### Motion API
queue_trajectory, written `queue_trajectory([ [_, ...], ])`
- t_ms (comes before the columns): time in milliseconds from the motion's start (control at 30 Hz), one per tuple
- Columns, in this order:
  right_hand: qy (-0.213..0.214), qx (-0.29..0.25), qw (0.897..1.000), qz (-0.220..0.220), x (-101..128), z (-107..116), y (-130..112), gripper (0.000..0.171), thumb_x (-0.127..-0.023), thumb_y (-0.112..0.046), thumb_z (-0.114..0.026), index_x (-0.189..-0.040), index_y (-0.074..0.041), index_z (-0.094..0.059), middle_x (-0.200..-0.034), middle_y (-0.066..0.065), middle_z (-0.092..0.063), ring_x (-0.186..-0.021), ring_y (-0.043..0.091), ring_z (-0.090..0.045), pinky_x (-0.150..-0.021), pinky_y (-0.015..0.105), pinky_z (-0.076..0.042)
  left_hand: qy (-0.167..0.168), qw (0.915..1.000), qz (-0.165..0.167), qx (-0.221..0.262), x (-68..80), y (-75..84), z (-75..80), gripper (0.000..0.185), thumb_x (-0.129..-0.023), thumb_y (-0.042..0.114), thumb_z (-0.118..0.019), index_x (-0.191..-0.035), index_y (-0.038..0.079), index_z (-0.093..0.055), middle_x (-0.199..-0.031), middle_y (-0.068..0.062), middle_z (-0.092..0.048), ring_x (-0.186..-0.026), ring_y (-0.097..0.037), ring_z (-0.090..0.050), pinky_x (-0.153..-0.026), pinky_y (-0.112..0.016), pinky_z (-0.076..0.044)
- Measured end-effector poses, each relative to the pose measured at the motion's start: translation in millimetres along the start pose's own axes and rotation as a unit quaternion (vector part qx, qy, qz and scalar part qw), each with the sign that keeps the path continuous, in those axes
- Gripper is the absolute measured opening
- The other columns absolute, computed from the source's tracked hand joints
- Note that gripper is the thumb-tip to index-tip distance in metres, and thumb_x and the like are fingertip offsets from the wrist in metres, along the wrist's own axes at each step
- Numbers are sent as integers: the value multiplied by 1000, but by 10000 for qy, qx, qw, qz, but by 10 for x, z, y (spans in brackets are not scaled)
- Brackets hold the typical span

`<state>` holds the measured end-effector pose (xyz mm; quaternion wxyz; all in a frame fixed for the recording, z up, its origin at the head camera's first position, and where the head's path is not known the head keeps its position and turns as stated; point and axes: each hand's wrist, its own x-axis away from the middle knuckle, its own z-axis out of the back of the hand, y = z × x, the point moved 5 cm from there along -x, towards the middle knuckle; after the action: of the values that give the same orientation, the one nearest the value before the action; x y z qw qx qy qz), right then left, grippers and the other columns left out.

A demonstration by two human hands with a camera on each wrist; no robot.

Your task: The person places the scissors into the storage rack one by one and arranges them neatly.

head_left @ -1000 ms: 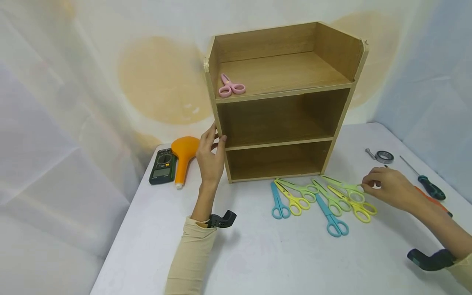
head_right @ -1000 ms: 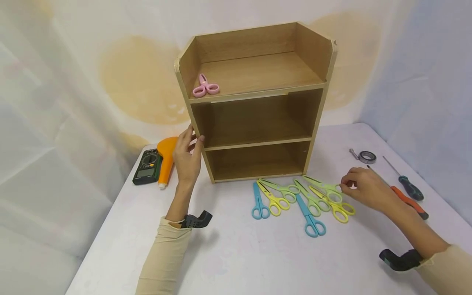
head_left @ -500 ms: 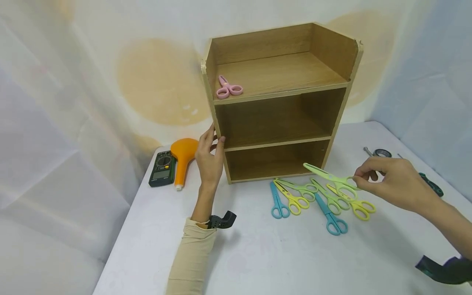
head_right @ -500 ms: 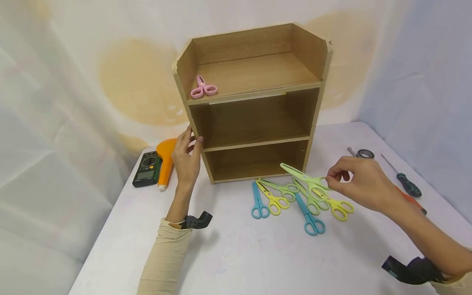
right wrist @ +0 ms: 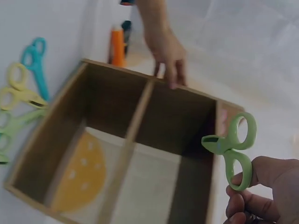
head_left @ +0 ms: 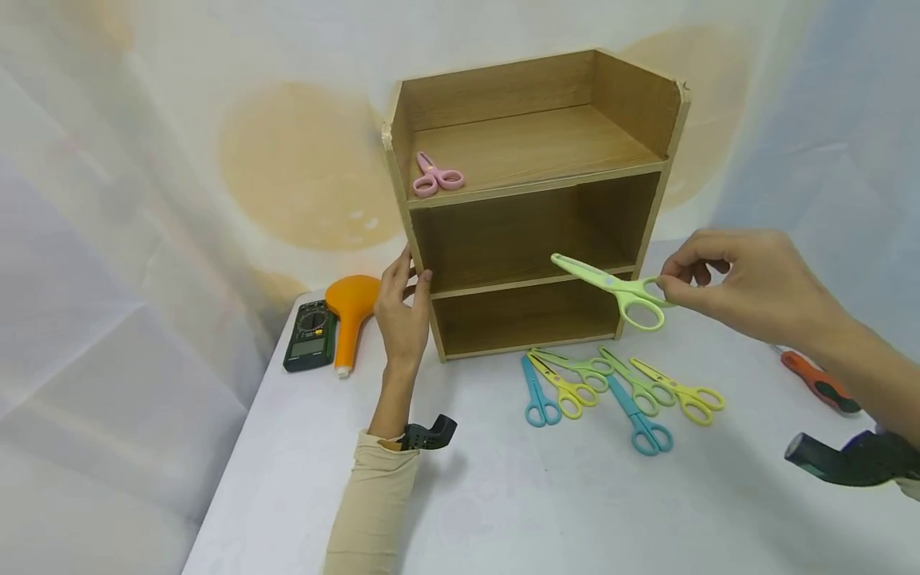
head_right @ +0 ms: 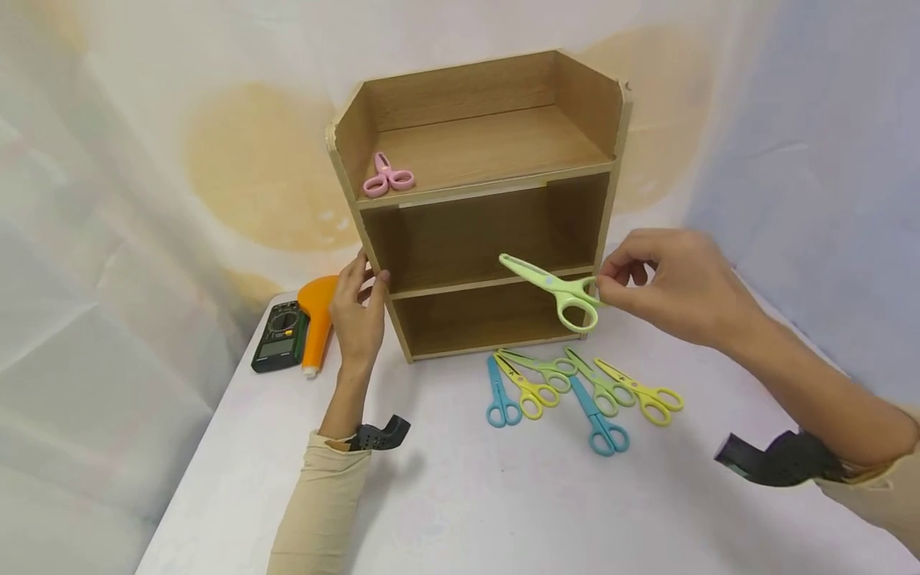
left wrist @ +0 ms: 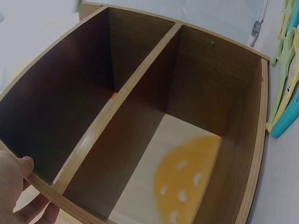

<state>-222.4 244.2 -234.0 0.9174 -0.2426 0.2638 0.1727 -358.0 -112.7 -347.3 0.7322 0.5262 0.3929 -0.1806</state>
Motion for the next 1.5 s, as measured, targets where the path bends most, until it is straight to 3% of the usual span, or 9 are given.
queue_trajectory([
  [300,145,-33,9998,-100,-481,100,-310,2,-82,-13,-76,-81,-13,-76,-72,0,-62,-70,14,-44,-58,23,-32,11,10000,-87,47,-12,20,-6,48,-98,15,-66,-145,13,-55,-130,-10,-61,-110,-23,-63,-86,-40,-58],
  [500,68,-532,9970,-550,-795,70,-417,9,-83,-14,-73,-83,-5,-76,-76,8,-66,-65,19,-50,-51,20,-38,25,10000,-65,65,5,26,-37,48,-98,15,-66,-144,13,-55,-129,-9,-62,-110,-23,-63,-86,-37,-58],
  [767,216,-432,9974,-535,-1297,3,-489,19,-83,-19,-73,-84,-1,-77,-74,7,-70,-64,14,-55,-58,22,-40,46,10000,-66,35,-13,26,-65,48,-98,15,-66,-144,14,-55,-128,-8,-62,-110,-21,-63,-86,-30,-57],
  [967,117,-98,9982,-575,-1613,-145,-512,23,-83,-21,-68,-87,-1,-79,-76,9,-71,-64,18,-52,-54,26,-38,47,9999,-50,95,-12,18,-64,48,-98,13,-66,-145,14,-55,-129,-9,-62,-109,-22,-63,-86,-39,-58],
  [1133,-25,-58,9982,-595,-1798,-306,-502,23,-82,-17,-65,-87,0,-80,-62,5,-65,-49,12,-46,-45,22,-35,26,10000,13,38,1,18,-60,48,-98,15,-66,-145,15,-55,-129,-8,-62,-109,-20,-63,-87,-31,-57],
  [1300,-147,-183,9969,-757,-1978,-483,-502,20,-81,-12,-62,-71,-1,-76,-46,-3,-53,-37,6,-38,-37,19,-30,105,9999,-78,71,-6,23,-60,47,-98,15,-66,-144,14,-56,-128,-8,-62,-109,-22,-64,-87,-35,-58],
  [1400,-250,-125,9951,-946,-2037,-590,-492,26,-82,-15,-64,-59,-4,-68,-43,-4,-47,-37,6,-35,-37,20,-28,114,9998,-90,107,2,39,-72,47,-98,16,-66,-144,14,-56,-128,-8,-62,-110,-22,-63,-86,-36,-58],
  [1500,-350,32,9928,-1142,-2041,-673,-472,29,-85,-21,-65,-60,-6,-67,-47,-2,-48,-45,10,-37,-43,22,-30,120,9999,-40,116,25,52,-85,47,-98,16,-66,-144,15,-56,-128,-8,-62,-110,-21,-63,-86,-34,-58],
])
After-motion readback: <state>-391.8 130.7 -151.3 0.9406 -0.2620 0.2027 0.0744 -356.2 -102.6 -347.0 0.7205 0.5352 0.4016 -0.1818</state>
